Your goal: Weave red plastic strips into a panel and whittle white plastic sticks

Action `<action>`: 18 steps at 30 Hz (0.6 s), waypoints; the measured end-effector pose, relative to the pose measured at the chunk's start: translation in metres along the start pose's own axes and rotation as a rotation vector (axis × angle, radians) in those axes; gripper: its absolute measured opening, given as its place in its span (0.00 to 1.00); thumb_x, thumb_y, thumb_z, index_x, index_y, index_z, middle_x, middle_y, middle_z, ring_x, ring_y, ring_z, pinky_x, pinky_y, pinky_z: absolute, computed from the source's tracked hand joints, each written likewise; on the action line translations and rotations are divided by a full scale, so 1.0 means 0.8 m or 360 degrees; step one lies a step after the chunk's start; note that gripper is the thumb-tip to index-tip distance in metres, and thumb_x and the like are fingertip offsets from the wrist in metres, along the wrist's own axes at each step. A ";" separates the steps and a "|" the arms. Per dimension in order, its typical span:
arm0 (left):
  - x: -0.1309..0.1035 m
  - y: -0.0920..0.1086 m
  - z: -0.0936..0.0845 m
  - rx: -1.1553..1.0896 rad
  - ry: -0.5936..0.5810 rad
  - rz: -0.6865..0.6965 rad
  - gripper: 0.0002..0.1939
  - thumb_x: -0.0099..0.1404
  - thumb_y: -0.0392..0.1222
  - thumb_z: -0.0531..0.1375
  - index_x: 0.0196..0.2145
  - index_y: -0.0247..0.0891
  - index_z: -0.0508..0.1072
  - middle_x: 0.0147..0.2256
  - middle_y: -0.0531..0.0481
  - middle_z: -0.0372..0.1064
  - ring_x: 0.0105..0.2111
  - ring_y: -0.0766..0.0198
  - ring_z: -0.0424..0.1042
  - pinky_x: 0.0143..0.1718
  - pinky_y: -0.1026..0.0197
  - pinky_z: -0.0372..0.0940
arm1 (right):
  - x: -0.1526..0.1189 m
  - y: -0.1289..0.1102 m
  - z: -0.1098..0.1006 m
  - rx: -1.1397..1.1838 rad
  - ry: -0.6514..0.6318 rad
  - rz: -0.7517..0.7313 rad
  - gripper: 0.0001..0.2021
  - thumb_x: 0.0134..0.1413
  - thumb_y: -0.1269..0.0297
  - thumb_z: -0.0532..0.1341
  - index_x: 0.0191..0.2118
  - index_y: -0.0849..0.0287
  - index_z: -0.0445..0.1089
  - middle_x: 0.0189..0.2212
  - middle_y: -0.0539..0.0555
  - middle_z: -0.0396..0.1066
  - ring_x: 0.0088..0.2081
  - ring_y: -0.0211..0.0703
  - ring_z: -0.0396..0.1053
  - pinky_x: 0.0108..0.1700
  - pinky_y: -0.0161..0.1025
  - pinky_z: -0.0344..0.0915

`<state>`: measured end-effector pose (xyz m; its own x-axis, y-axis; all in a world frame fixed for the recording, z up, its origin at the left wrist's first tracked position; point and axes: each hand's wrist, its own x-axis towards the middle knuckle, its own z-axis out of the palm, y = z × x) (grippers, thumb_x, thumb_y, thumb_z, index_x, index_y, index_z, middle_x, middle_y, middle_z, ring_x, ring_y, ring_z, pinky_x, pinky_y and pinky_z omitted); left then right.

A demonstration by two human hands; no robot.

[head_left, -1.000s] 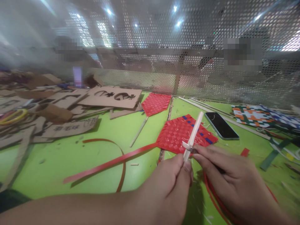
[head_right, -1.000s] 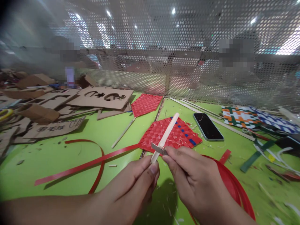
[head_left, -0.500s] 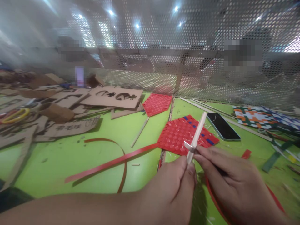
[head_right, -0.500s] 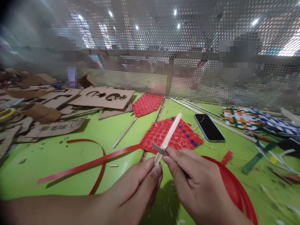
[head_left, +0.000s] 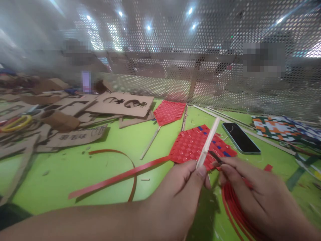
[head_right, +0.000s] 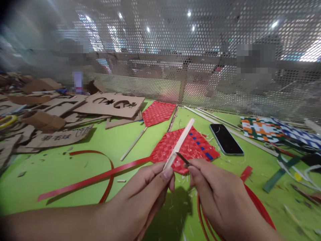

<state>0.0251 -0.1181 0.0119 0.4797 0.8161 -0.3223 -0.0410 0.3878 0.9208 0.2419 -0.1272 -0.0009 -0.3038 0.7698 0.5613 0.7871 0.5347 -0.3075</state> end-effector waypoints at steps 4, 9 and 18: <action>-0.002 0.007 0.002 0.0048 -0.0117 -0.0055 0.18 0.81 0.51 0.51 0.37 0.40 0.71 0.15 0.64 0.51 0.14 0.72 0.50 0.19 0.68 0.48 | 0.002 0.002 -0.005 0.0264 -0.0065 0.0246 0.11 0.77 0.63 0.54 0.45 0.50 0.75 0.35 0.47 0.83 0.31 0.39 0.80 0.26 0.30 0.70; -0.006 0.008 -0.002 0.0125 -0.0156 0.0085 0.20 0.81 0.55 0.53 0.40 0.39 0.75 0.17 0.62 0.55 0.17 0.72 0.54 0.20 0.68 0.50 | 0.006 -0.003 -0.010 0.0430 -0.0188 0.0403 0.13 0.76 0.58 0.55 0.42 0.50 0.75 0.29 0.49 0.79 0.29 0.43 0.77 0.26 0.35 0.69; -0.002 0.016 -0.005 0.0204 -0.0197 0.0153 0.19 0.81 0.53 0.54 0.37 0.39 0.75 0.18 0.61 0.58 0.19 0.71 0.54 0.25 0.65 0.54 | 0.007 -0.008 -0.012 0.0586 -0.0242 0.0430 0.16 0.76 0.56 0.54 0.35 0.48 0.74 0.29 0.48 0.78 0.33 0.43 0.79 0.31 0.33 0.72</action>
<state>0.0207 -0.1128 0.0231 0.5836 0.7846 -0.2095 0.0165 0.2464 0.9690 0.2400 -0.1293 0.0116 -0.2114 0.9257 0.3137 0.6146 0.3755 -0.6937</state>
